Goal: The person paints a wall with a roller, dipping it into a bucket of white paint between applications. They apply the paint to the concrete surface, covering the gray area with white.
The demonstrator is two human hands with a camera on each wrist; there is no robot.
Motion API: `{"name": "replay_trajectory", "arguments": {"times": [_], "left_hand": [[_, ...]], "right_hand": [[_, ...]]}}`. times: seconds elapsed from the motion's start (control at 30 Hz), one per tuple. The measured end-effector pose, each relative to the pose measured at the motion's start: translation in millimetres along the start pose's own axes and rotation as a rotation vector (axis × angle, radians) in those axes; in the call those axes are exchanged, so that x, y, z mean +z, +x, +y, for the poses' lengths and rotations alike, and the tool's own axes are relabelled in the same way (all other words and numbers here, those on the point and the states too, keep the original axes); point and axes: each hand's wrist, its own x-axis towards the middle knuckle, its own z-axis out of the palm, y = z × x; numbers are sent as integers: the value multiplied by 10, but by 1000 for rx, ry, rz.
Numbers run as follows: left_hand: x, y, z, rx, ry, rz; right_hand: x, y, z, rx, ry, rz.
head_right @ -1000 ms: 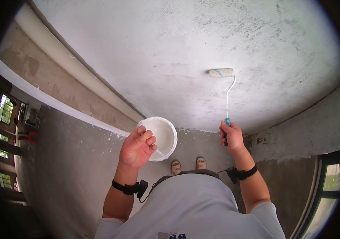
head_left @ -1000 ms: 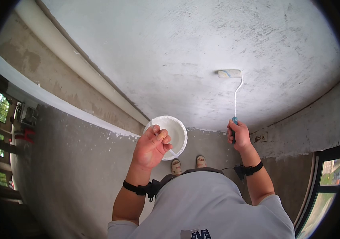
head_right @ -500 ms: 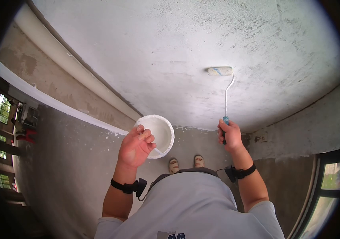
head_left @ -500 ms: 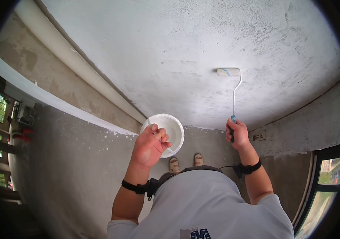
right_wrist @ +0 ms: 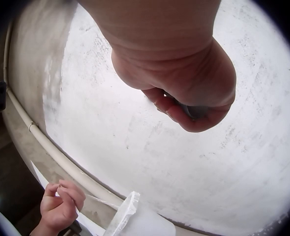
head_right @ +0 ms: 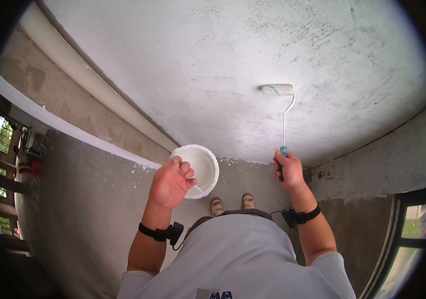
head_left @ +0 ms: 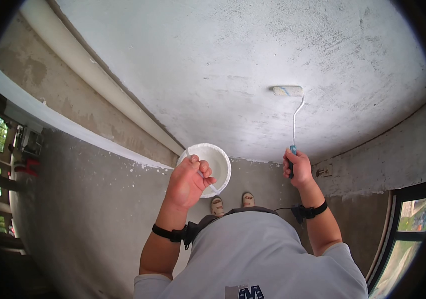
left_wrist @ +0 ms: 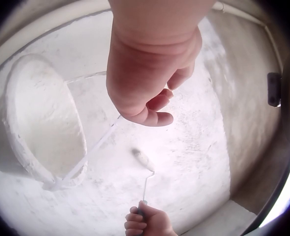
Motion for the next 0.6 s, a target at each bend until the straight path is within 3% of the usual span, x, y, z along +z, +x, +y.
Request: {"name": "replay_trajectory", "arguments": {"times": [0.37, 0.6], "left_hand": [[-94, 177, -3, -32, -1, 49], [-105, 326, 26, -26, -26, -27]], "right_hand": [[-20, 21, -2, -15, -11, 14], [-37, 40, 7, -32, -25, 39]]}}
